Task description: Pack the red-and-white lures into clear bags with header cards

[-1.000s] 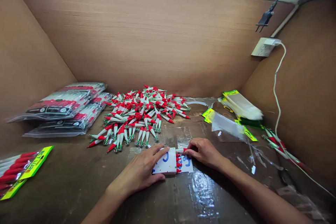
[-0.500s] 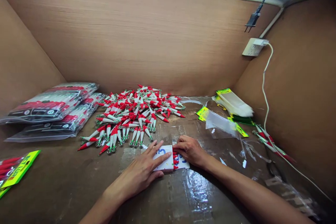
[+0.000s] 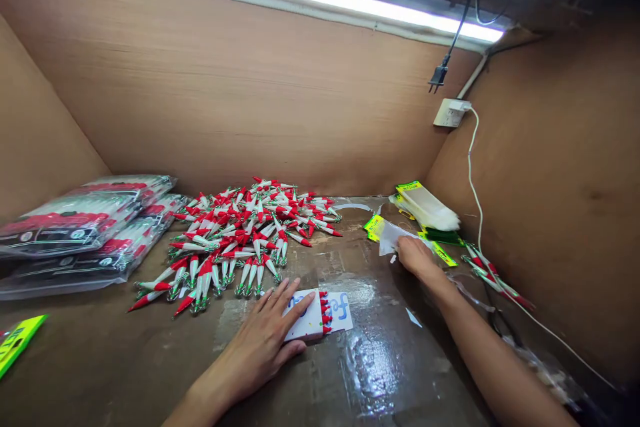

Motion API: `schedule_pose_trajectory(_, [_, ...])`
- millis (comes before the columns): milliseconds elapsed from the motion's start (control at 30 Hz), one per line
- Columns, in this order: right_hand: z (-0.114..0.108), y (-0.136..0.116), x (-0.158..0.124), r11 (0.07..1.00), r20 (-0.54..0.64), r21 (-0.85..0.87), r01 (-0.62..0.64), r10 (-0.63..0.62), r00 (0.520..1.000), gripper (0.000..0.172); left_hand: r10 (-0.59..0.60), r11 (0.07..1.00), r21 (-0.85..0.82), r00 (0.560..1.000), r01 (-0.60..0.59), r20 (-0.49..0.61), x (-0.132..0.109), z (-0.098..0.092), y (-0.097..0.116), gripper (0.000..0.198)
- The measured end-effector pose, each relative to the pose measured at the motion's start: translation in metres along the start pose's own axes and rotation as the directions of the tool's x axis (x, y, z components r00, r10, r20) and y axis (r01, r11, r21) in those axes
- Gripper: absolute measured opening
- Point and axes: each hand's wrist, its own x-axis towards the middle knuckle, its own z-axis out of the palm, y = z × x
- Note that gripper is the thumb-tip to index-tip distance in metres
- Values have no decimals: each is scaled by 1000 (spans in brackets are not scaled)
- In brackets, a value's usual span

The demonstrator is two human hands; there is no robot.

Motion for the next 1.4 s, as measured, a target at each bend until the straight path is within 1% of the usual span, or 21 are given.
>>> schedule_pose_trajectory(167, [7, 4, 8, 997, 29, -9, -74, 74, 997, 20, 8, 999, -32, 997, -10, -81, -1, -8, 0, 72])
schedule_pose_trajectory(400, [-26, 6, 5, 994, 70, 89, 71, -77, 995, 22, 17, 997, -79, 991, -28, -129, -2, -17, 5, 71])
schedule_pose_trajectory(500, [-44, -16, -17, 979, 20, 115, 169, -172, 985, 24, 12, 990, -132, 981, -39, -194, 1, -28, 15, 76])
schedule_pose_trajectory(567, [-55, -43, -44, 935, 17, 167, 313, -320, 947, 20, 4, 983, -176, 960, -56, -279, 6, -40, 26, 87])
schedule_pose_trajectory(600, [-61, -58, -60, 886, 34, 213, 412, -428, 903, 18, 5, 980, -188, 947, -69, -322, 10, -48, 33, 95])
schedule_pose_trajectory(667, [-72, -87, -89, 617, 76, 396, 681, -760, 645, 17, 47, 971, -202, 934, -125, -353, 18, -61, 45, 108])
schedule_pose_trajectory(700, [-78, -99, -101, 506, 72, 470, 723, -838, 540, 15, 84, 960, -226, 939, -166, -333, 21, -66, 50, 111])
schedule_pose_trajectory(733, [-83, -108, -108, 429, 50, 544, 721, -874, 483, 15, 114, 939, -283, 954, -194, -277, 25, -69, 53, 108])
schedule_pose_trajectory(767, [-88, -115, -112, 391, 24, 623, 678, -876, 482, 15, 121, 908, -373, 972, -191, -202, 28, -70, 54, 97])
schedule_pose_trajectory(800, [-91, -119, -111, 374, -9, 709, 598, -843, 538, 16, 92, 864, -483, 988, -142, -125, 30, -69, 54, 78])
schedule_pose_trajectory(867, [-89, -119, -102, 313, -26, 882, 352, -714, 700, 27, -36, 720, -694, 999, 16, -13, 34, -63, 48, 44])
schedule_pose_trajectory(900, [-85, -116, -95, 255, 1, 942, 218, -652, 758, 37, -116, 633, -770, 993, 81, 9, 35, -60, 43, 38])
schedule_pose_trajectory(933, [-78, -114, -88, 190, 38, 977, 100, -609, 792, 46, -189, 555, -823, 982, 118, 13, 36, -56, 38, 37])
schedule_pose_trajectory(967, [-70, -111, -82, 132, 72, 991, 9, -589, 805, 49, -237, 497, -858, 971, 132, 12, 36, -53, 33, 37])
schedule_pose_trajectory(1033, [-50, -108, -75, 58, 99, 995, -80, -578, 810, 38, -269, 436, -887, 962, 152, 33, 37, -47, 25, 38])
schedule_pose_trajectory(1067, [-41, -108, -75, 38, 94, 995, -87, -557, 825, 31, -275, 423, -890, 960, 168, 50, 38, -45, 22, 40])
schedule_pose_trajectory(1133, [-28, -111, -78, 27, 65, 998, -59, -493, 868, 31, -283, 415, -889, 956, 194, 77, 38, -40, 18, 42])
schedule_pose_trajectory(1233, [-21, -117, -85, 23, 40, 999, -34, -432, 901, 30, -292, 417, -882, 951, 220, 99, 39, -34, 19, 45])
schedule_pose_trajectory(1300, [-21, -120, -89, -3, 69, 997, -80, -461, 885, 30, -279, 423, -874, 952, 239, 125, 39, -32, 19, 48])
schedule_pose_trajectory(1367, [-20, -120, -89, -5, 104, 993, -121, -469, 877, 39, -259, 439, -862, 954, 255, 150, 38, -33, 18, 50])
schedule_pose_trajectory(1400, [-19, -120, -88, 5, 99, 994, -107, -434, 896, 43, -255, 449, -855, 954, 260, 157, 37, -36, 15, 51])
